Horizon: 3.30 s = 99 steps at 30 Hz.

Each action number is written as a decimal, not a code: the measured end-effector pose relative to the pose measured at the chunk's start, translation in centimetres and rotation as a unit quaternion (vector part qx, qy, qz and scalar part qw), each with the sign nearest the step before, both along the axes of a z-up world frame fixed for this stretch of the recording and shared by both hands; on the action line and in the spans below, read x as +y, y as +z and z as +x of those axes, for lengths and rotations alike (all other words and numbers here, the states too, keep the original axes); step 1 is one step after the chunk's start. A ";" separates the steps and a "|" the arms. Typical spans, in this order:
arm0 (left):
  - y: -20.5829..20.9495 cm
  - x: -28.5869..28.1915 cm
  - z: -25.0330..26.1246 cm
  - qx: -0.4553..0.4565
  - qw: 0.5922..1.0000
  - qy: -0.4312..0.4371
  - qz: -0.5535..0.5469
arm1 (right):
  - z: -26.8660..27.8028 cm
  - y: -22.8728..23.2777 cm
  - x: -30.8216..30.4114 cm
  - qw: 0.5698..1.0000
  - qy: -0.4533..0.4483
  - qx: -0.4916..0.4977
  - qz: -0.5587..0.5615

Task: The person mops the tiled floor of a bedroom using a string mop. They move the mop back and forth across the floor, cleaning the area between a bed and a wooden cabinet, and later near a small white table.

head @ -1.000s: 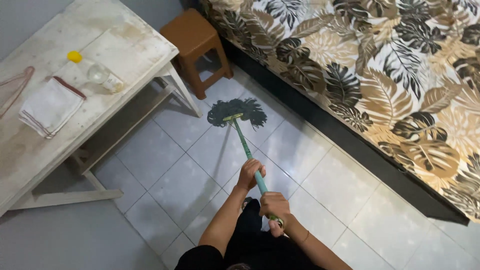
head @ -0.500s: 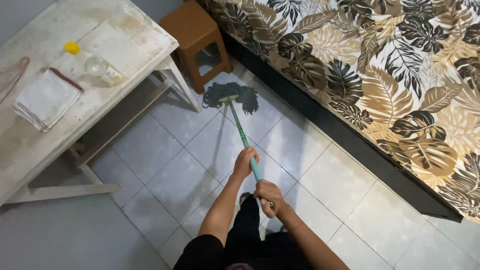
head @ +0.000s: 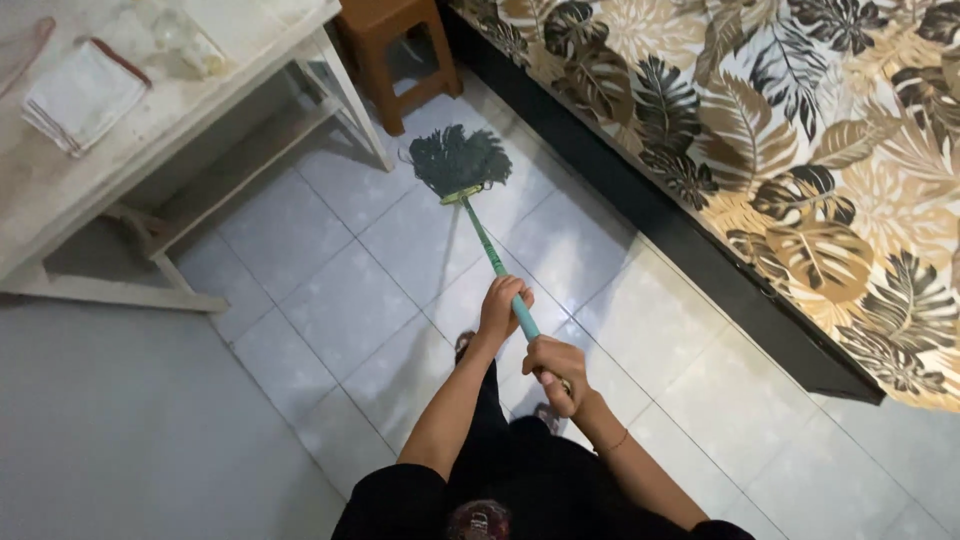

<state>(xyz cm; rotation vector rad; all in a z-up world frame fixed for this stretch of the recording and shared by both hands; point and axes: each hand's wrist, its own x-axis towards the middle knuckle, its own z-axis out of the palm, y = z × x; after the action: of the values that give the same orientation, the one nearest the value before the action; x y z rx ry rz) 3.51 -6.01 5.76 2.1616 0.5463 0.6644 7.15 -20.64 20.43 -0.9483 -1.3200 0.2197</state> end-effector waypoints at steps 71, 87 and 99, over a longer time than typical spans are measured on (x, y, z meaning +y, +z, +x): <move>-4.5 9.2 0.9 0.056 0.998 -0.020 -0.031 | 0.3 -2.8 7.7 1.000 -0.021 0.002 0.001; -0.8 -8.6 -3.0 0.001 1.000 0.010 -0.013 | -2.2 3.2 -8.5 0.999 0.019 0.004 -0.040; 0.7 -15.4 -2.8 -0.020 1.000 -0.009 0.008 | -1.9 4.4 -14.4 0.999 0.017 0.006 0.031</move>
<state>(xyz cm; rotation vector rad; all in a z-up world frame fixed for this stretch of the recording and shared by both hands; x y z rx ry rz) 0.73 -21.38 6.51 2.1606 0.5010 0.7027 5.21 -35.04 24.80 -0.8721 -1.3253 0.2099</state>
